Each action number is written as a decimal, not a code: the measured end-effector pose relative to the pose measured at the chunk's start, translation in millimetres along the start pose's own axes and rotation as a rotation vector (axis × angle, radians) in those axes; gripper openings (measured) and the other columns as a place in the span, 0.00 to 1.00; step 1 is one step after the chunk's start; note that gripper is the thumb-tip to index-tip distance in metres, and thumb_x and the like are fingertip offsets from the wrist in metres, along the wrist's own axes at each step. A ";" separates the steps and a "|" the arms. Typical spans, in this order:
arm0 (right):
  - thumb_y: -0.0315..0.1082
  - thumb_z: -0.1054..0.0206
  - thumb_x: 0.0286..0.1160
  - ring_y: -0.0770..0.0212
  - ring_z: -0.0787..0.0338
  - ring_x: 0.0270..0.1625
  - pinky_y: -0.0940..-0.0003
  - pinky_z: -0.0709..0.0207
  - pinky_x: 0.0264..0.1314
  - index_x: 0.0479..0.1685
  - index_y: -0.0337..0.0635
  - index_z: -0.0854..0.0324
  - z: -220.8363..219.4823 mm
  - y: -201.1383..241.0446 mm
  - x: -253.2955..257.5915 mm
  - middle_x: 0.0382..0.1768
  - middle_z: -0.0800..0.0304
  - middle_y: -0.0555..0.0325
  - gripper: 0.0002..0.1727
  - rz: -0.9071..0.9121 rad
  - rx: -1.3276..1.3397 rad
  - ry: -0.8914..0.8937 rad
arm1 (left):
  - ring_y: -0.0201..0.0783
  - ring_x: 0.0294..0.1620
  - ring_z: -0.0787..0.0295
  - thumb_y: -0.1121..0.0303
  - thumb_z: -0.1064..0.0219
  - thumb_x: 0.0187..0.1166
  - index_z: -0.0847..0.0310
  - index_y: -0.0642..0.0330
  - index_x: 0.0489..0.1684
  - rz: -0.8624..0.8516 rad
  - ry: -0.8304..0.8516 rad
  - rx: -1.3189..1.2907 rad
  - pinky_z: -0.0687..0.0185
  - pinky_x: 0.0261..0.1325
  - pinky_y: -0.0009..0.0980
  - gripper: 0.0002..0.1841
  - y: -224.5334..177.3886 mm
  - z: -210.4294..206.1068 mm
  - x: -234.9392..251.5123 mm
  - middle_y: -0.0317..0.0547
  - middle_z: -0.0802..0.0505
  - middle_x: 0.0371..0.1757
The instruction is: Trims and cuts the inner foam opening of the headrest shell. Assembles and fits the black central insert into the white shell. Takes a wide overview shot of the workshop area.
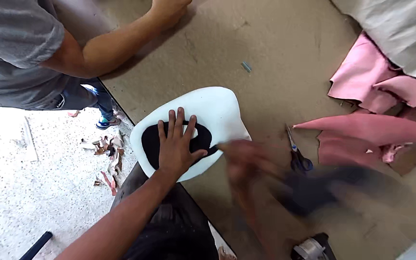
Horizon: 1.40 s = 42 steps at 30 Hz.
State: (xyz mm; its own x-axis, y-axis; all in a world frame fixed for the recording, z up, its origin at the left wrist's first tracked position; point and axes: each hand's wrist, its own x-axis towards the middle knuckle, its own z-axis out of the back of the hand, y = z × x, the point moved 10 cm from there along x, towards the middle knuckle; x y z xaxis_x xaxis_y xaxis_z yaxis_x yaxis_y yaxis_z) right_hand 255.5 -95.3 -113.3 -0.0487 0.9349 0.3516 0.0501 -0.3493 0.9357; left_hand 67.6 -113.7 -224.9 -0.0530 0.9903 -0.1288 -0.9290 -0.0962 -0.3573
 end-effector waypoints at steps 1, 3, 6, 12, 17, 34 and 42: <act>0.49 0.40 0.88 0.72 0.27 0.19 0.75 0.28 0.24 0.22 0.57 0.26 -3.1 -24.2 -12.7 0.16 0.30 0.71 0.20 -0.030 0.024 -0.031 | 0.52 0.99 0.80 0.15 0.38 0.56 0.55 0.30 0.97 -0.004 0.006 -0.005 0.83 0.93 0.69 0.62 -1.4 -1.9 -4.6 0.45 0.62 0.99; 0.46 0.39 0.87 0.70 0.30 0.17 0.70 0.30 0.22 0.21 0.55 0.27 -12.1 -52.2 -8.8 0.14 0.32 0.69 0.20 -0.071 0.114 -0.031 | 0.52 0.99 0.79 0.16 0.37 0.56 0.54 0.30 0.97 -0.010 -0.022 -0.004 0.82 0.93 0.70 0.61 2.6 2.3 -1.0 0.44 0.61 0.99; 0.48 0.41 0.88 0.71 0.30 0.18 0.72 0.30 0.23 0.25 0.56 0.24 -5.2 -29.3 -3.4 0.16 0.31 0.70 0.18 -0.130 0.109 0.028 | 0.52 0.99 0.80 0.17 0.35 0.55 0.54 0.30 0.97 -0.015 -0.015 -0.032 0.83 0.93 0.70 0.61 -4.8 4.7 -8.1 0.44 0.62 0.99; 0.50 0.39 0.87 0.72 0.23 0.21 0.73 0.23 0.26 0.25 0.59 0.23 0.9 30.4 17.2 0.17 0.25 0.72 0.17 0.038 0.114 0.035 | 0.50 0.99 0.81 0.17 0.36 0.56 0.53 0.29 0.97 -0.014 -0.004 -0.018 0.83 0.93 0.68 0.61 -3.6 -0.1 -3.4 0.42 0.63 0.99; 0.51 0.37 0.85 0.71 0.29 0.17 0.72 0.29 0.21 0.21 0.56 0.26 -12.8 -53.2 -22.0 0.14 0.31 0.70 0.20 -0.107 0.151 -0.031 | 0.52 0.99 0.77 0.17 0.36 0.57 0.50 0.29 0.96 -0.038 -0.037 -0.018 0.81 0.93 0.70 0.59 -1.6 2.8 -5.3 0.43 0.59 0.99; 0.49 0.33 0.83 0.57 0.15 0.25 0.56 0.15 0.29 0.55 0.32 0.21 229.6 0.2 -145.6 0.30 0.16 0.52 0.24 -0.729 -0.705 -0.691 | 0.51 0.99 0.77 0.11 0.40 0.50 0.34 0.22 0.88 -0.075 -0.115 0.040 0.82 0.93 0.70 0.55 -7.4 8.2 -9.4 0.39 0.56 0.99; 0.37 0.33 0.81 0.46 0.12 0.64 0.46 0.15 0.64 0.90 0.38 0.41 232.6 7.2 -217.8 0.73 0.21 0.37 0.38 -0.788 -0.514 -0.749 | 0.65 0.95 0.53 0.10 0.39 0.46 0.25 0.26 0.82 -0.128 -0.224 0.105 0.58 0.87 0.76 0.55 -8.8 32.2 -28.2 0.54 0.40 0.95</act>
State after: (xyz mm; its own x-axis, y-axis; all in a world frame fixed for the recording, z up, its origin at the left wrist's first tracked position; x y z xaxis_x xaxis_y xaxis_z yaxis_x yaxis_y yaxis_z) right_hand 498.5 -286.8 -190.0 0.7131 0.6479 -0.2677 -0.1448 0.5098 0.8480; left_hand 65.5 -137.5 -188.3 -0.0016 0.9924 0.1231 -0.9658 0.0304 -0.2577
